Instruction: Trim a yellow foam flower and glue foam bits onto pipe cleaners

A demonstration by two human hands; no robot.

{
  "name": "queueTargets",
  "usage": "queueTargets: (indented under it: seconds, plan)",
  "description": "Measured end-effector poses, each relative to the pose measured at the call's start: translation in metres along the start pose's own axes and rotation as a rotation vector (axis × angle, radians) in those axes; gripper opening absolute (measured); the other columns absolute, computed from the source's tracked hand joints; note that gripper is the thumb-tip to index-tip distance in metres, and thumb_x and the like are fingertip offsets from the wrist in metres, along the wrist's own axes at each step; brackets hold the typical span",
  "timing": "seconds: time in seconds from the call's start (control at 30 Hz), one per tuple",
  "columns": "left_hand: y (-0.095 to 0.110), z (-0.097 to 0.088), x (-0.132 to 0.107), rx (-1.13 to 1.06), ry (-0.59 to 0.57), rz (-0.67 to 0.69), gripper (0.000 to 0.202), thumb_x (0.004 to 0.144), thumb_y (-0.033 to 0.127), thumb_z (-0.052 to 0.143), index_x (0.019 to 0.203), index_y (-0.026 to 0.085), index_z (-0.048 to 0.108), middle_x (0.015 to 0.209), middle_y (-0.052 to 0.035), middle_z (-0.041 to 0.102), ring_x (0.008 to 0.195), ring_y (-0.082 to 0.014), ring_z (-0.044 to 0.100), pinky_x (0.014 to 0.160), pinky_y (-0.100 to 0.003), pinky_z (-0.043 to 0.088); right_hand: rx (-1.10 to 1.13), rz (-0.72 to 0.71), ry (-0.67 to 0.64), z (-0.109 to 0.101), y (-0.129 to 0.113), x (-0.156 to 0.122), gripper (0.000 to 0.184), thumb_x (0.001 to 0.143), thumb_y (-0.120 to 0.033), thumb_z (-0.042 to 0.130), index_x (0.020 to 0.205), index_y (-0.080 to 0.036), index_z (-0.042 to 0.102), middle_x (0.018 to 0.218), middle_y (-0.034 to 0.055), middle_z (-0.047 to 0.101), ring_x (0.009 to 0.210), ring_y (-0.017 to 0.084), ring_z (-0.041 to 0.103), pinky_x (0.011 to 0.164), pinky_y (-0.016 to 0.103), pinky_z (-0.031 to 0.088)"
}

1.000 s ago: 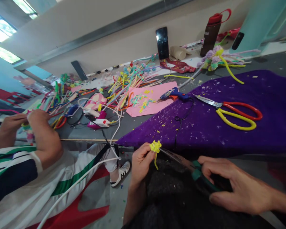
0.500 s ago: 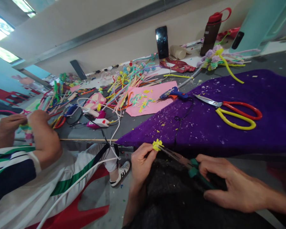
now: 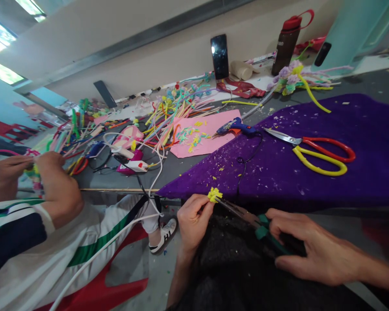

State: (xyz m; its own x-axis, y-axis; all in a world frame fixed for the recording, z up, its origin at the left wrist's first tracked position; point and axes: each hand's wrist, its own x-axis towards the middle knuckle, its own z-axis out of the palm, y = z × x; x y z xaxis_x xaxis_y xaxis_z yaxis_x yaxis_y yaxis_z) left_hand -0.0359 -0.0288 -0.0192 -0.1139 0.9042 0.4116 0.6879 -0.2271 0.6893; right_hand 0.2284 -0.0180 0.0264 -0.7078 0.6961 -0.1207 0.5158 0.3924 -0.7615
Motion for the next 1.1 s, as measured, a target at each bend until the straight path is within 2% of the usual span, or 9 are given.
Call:
queueTargets:
  seconds: [0.37, 0.57, 0.8, 0.93, 1.1]
  plan:
    - [0.0, -0.001, 0.002, 0.123, 0.009, 0.121, 0.008, 0.079, 0.015, 0.062, 0.08, 0.019, 0.069, 0.077, -0.0017, 0.068, 0.071, -0.0129, 0.063, 0.066, -0.024, 0.049, 0.02, 0.019, -0.025, -0.003, -0.003, 0.003, 0.017, 0.064, -0.011, 0.062, 0.073, -0.022, 0.053, 0.084, 0.0018, 0.064, 0.072, 0.019, 0.061, 0.06, 0.027, 0.048]
    - [-0.001, 0.0, 0.001, 0.158, 0.009, 0.172, 0.009, 0.079, 0.013, 0.062, 0.082, 0.018, 0.069, 0.079, -0.0021, 0.068, 0.074, -0.0131, 0.064, 0.069, -0.024, 0.05, 0.083, -0.043, 0.008, 0.004, 0.006, 0.002, 0.018, 0.067, -0.008, 0.06, 0.076, -0.022, 0.052, 0.083, 0.0005, 0.06, 0.073, 0.016, 0.059, 0.061, 0.024, 0.046]
    - [-0.002, 0.003, 0.0, 0.142, 0.014, 0.168, 0.009, 0.079, 0.012, 0.061, 0.081, 0.018, 0.068, 0.078, -0.0018, 0.067, 0.073, -0.013, 0.064, 0.069, -0.024, 0.051, 0.187, -0.025, -0.086, 0.006, 0.011, 0.006, 0.017, 0.07, -0.008, 0.056, 0.071, -0.02, 0.044, 0.078, -0.002, 0.051, 0.072, 0.013, 0.051, 0.064, 0.023, 0.039]
    - [-0.003, 0.006, -0.001, 0.163, 0.049, 0.186, 0.01, 0.079, 0.012, 0.061, 0.083, 0.018, 0.068, 0.079, -0.0018, 0.067, 0.074, -0.0131, 0.063, 0.07, -0.024, 0.051, 0.399, -0.004, -0.14, 0.002, 0.013, 0.007, 0.013, 0.076, -0.02, 0.057, 0.071, -0.019, 0.044, 0.079, -0.0008, 0.051, 0.071, 0.013, 0.048, 0.063, 0.024, 0.037]
    - [-0.004, 0.008, -0.004, 0.204, 0.095, 0.232, 0.013, 0.078, 0.009, 0.061, 0.085, 0.018, 0.068, 0.079, -0.0026, 0.067, 0.074, -0.0137, 0.063, 0.072, -0.025, 0.05, 0.748, 0.103, -0.241, 0.001, 0.023, 0.006, 0.025, 0.077, -0.041, 0.06, 0.075, -0.018, 0.049, 0.079, 0.0005, 0.052, 0.067, 0.013, 0.044, 0.059, 0.024, 0.035]
